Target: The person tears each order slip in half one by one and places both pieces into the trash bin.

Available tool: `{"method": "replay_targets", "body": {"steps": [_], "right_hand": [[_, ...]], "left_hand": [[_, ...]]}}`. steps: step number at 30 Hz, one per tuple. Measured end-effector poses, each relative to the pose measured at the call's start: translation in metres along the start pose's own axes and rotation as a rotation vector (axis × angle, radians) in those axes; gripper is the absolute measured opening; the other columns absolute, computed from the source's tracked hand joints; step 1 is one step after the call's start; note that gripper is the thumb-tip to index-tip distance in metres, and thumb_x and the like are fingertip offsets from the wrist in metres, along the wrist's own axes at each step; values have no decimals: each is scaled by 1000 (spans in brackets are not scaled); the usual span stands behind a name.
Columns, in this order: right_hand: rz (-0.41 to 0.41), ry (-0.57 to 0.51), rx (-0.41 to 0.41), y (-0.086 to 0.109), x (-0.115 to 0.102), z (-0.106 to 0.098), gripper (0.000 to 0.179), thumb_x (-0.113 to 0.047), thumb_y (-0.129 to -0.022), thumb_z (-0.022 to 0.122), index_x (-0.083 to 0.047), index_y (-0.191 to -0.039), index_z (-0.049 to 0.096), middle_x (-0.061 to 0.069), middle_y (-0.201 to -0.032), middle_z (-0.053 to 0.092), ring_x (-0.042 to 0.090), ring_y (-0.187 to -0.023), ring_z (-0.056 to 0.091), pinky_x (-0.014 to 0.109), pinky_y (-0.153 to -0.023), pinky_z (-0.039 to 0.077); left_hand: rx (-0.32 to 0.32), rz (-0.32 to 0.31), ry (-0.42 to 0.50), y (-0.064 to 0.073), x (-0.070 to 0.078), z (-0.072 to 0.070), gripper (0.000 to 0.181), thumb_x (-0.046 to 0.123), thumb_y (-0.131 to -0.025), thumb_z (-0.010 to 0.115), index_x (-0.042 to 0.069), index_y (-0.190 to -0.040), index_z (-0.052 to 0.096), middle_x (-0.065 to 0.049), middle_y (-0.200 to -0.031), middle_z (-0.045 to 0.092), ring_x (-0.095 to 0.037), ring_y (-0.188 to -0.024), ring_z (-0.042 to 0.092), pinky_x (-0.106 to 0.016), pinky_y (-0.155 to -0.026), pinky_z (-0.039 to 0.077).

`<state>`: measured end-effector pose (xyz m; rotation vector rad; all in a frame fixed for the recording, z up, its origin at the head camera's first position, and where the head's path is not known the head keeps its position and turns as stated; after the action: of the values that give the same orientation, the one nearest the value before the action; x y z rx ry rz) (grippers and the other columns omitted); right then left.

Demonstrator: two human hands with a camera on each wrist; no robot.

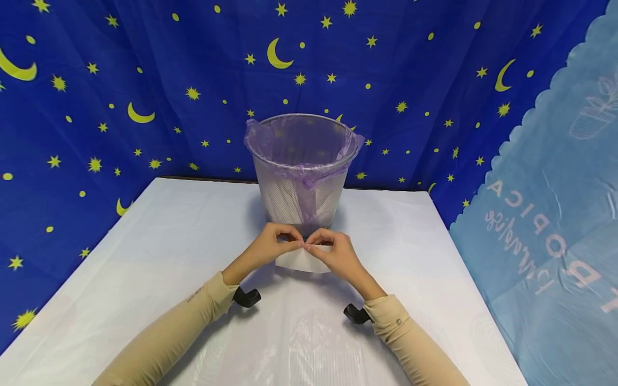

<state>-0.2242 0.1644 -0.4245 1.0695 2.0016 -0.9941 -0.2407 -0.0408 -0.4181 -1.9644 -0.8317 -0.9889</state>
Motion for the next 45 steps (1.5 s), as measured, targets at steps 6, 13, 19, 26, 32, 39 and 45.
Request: {"method": "replay_targets", "body": {"steps": [6, 13, 19, 26, 32, 39, 45], "right_hand": [[-25, 7, 7, -6, -12, -8, 4, -21, -98, 78, -18, -101, 78, -2, -100, 78, 19, -105, 75, 41, -94, 59], [-48, 24, 26, -16, -27, -17, 6, -15, -96, 79, -12, -102, 79, 4, -101, 79, 25, -106, 75, 42, -91, 60], [-55, 29, 30, -21, -37, -25, 7, -17, -97, 79, -13, -102, 79, 3, -101, 79, 23, -105, 75, 42, -91, 60], [-87, 38, 36, -25, -47, -33, 6, -19, -97, 78, -15, -102, 79, 1, -101, 78, 23, -106, 76, 39, -89, 61], [-129, 37, 67, -36, -63, -40, 6, -20, -97, 79, -15, -100, 78, 2, -98, 78, 21, -105, 76, 36, -88, 61], [-161, 31, 77, -43, -81, -47, 5, -15, -97, 78, -11, -101, 78, 5, -98, 78, 20, -103, 74, 39, -93, 60], [-218, 71, 90, -48, -97, -56, 5, -12, -97, 78, -10, -101, 79, 5, -98, 78, 17, -99, 74, 35, -93, 59]], "left_hand": [[2, -19, 1, -5, 9, -7, 6, 17, -98, 78, 13, -96, 81, 0, -92, 77, -15, -85, 71, -30, -80, 59], [23, 27, -11, -13, 23, -17, 6, 16, -97, 78, 11, -96, 81, -2, -90, 76, -16, -84, 69, -32, -79, 58], [32, 56, -9, -19, 34, -22, 6, 14, -97, 77, 10, -95, 81, -3, -90, 77, -18, -84, 69, -34, -80, 57], [27, 76, -2, -25, 46, -28, 7, 13, -98, 77, 8, -95, 81, -5, -89, 76, -19, -83, 68, -32, -78, 56], [37, 102, -6, -34, 62, -40, 7, 11, -98, 76, 6, -95, 81, -6, -87, 74, -19, -78, 66, -28, -74, 55], [49, 154, -31, -41, 77, -49, 7, 11, -97, 77, 7, -92, 81, -6, -85, 74, -19, -72, 66, -29, -71, 55], [43, 179, -45, -46, 93, -57, 6, 10, -97, 77, 6, -94, 81, -7, -86, 75, -20, -74, 68, -29, -72, 56]]}}
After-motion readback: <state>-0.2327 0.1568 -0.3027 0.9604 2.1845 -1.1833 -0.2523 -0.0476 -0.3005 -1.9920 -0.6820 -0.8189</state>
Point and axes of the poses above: each hand's wrist, its own y-axis away from the middle knuckle, its own z-axis out of the palm, x = y × z, the point moved 3 cm from there along -y, towards the middle knuckle
